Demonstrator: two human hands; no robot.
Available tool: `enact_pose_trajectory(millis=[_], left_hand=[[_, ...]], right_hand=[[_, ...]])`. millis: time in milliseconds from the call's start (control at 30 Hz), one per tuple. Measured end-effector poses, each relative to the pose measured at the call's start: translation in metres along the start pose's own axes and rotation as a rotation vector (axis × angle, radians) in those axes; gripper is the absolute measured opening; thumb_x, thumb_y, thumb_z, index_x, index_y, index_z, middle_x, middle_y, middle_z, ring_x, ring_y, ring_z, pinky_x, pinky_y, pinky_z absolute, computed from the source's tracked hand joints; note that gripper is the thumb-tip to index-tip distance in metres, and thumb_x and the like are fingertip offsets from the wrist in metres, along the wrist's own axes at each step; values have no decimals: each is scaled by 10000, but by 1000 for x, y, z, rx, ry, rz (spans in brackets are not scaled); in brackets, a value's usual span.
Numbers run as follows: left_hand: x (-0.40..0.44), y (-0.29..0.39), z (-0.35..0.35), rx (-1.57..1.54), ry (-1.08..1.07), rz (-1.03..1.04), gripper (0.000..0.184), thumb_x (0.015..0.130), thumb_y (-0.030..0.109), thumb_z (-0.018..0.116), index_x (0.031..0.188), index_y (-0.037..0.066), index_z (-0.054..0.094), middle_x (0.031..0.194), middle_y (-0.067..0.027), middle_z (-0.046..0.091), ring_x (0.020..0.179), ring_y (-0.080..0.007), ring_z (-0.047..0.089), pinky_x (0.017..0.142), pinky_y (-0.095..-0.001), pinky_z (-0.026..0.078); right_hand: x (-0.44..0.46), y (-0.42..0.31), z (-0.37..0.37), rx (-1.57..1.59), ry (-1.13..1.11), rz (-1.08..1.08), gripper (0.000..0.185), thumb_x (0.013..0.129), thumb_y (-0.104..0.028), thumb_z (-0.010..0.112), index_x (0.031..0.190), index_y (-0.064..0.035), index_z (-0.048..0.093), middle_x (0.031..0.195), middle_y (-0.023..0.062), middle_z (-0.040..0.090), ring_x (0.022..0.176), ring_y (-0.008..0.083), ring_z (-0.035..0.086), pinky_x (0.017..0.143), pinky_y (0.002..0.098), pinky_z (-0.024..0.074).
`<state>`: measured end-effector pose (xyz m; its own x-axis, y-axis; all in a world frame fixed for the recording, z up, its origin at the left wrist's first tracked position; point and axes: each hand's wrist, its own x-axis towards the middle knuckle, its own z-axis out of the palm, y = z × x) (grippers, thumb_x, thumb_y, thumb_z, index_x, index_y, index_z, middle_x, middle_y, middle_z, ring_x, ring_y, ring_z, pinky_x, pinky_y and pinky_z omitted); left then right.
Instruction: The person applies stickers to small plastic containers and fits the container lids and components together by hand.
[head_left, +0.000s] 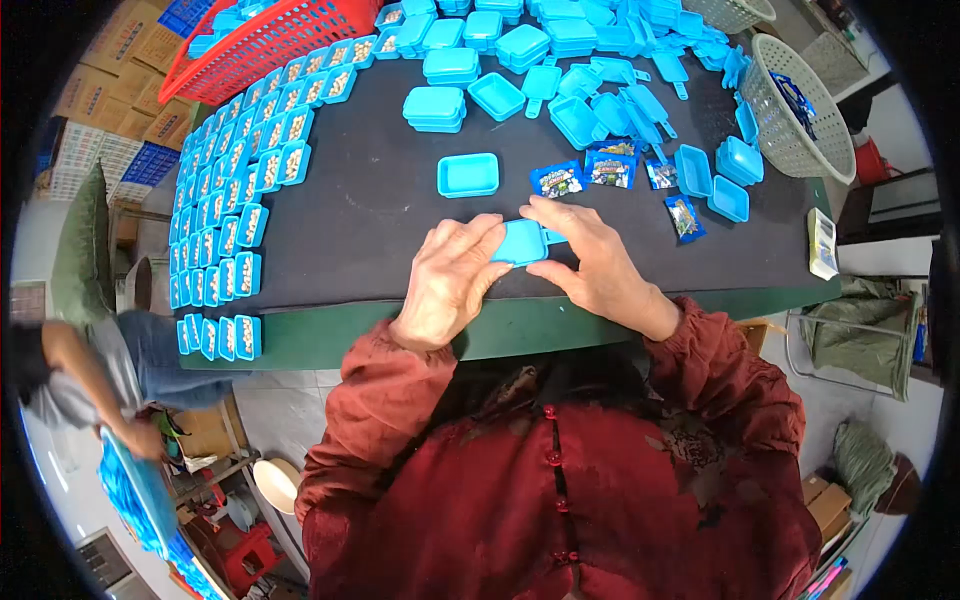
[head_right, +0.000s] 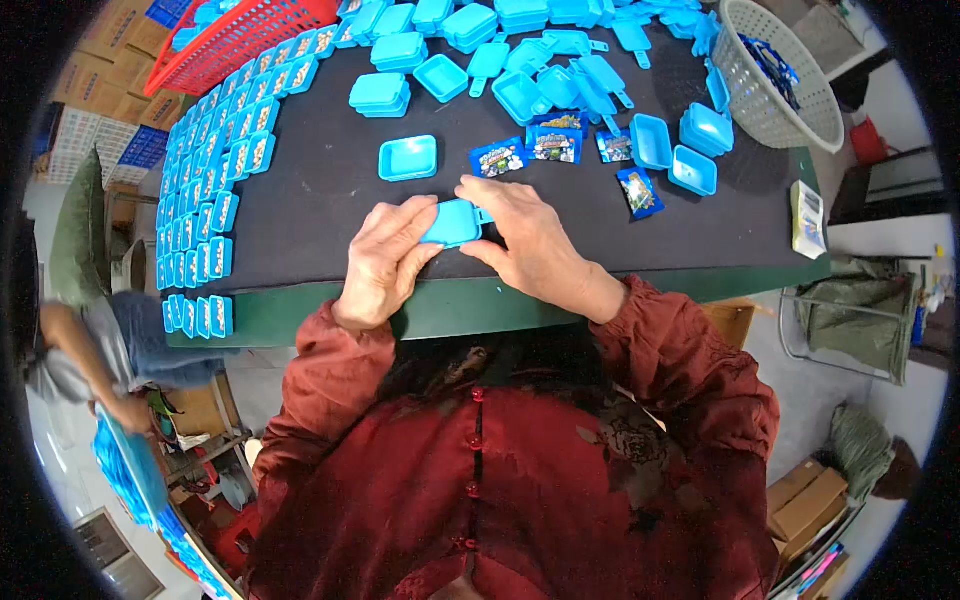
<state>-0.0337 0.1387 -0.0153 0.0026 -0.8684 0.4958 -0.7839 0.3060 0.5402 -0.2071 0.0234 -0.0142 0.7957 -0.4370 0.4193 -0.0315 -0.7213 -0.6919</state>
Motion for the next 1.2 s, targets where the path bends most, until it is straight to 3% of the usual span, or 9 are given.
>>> enact_pose_trajectory(millis=[233, 533, 600, 700, 867, 967, 1100, 1133, 1200], left_hand=[[-3, 9, 13, 340, 15, 97, 487, 731, 68, 685, 1184, -29, 535, 1277, -197, 486, 836, -268, 514, 722, -338, 428], [8, 22, 4, 468, -58, 52, 525, 752, 68, 655, 1241, -27, 490, 1300, -203, 463, 1021, -312, 513, 834, -387, 407], [1, 5, 14, 391, -47, 121, 491, 787, 175, 623, 1203, -44, 482, 1280, -229, 428, 1068, -345, 473, 818, -414, 389], [2, 1, 14, 255, -60, 139, 505, 785, 173, 620, 1216, -41, 470, 1246, -220, 442, 1055, -344, 477, 818, -422, 384], [5, 19, 12, 557, -99, 72, 496, 777, 158, 590, 1215, -41, 467, 1205, -215, 475, 964, -318, 496, 786, -352, 381], [3, 20, 23, 541, -58, 36, 469, 771, 141, 581, 1188, -45, 472, 1151, -215, 482, 899, -310, 483, 756, -351, 377], [4, 22, 22, 519, -13, 14, 429, 764, 117, 569, 1148, -51, 481, 1078, -211, 489, 817, -300, 464, 718, -352, 373], [0, 25, 21, 503, -15, 1, 415, 761, 110, 567, 1135, -51, 485, 1060, -208, 488, 800, -298, 456, 710, -353, 373], [-7, 29, 19, 474, -19, -25, 388, 757, 95, 563, 1109, -53, 492, 1023, -201, 487, 766, -294, 441, 694, -356, 371]], right_hand=[[5, 4, -7, 4, -20, -8, 527, 689, -94, 718, 1184, -52, 546, 1218, 108, 571, 1067, 281, 567, 925, 358, 406], [12, 13, -14, -97, -154, -90, 510, 687, -111, 722, 1171, -42, 577, 1190, 82, 572, 1136, 274, 510, 958, 395, 380], [13, 10, -15, -105, -150, -95, 508, 693, -132, 717, 1170, -33, 574, 1190, 76, 558, 1138, 273, 496, 962, 401, 369], [16, 6, -22, -193, -176, -114, 461, 712, -165, 690, 1152, -82, 578, 1193, 69, 533, 1121, 281, 490, 919, 389, 388], [31, -21, -38, -330, -369, -78, 421, 721, -137, 671, 1130, -95, 585, 1221, 73, 512, 1127, 309, 476, 923, 405, 382], [70, -39, -48, -550, -577, -168, 436, 711, -53, 652, 1141, -73, 586, 1183, 89, 548, 983, 286, 541, 805, 368, 423], [146, -60, 5, -139, -293, -345, 401, 763, -30, 582, 1164, -47, 571, 763, 86, 603, 595, 229, 518, 553, 313, 407], [161, -81, 20, 56, -437, -52, 367, 809, -47, 548, 1176, -45, 567, 679, 77, 581, 556, 208, 496, 541, 325, 408], [186, -60, 77, 14, -355, -246, 374, 823, -81, 566, 1197, -64, 555, 685, 77, 588, 541, 210, 500, 535, 329, 413]])
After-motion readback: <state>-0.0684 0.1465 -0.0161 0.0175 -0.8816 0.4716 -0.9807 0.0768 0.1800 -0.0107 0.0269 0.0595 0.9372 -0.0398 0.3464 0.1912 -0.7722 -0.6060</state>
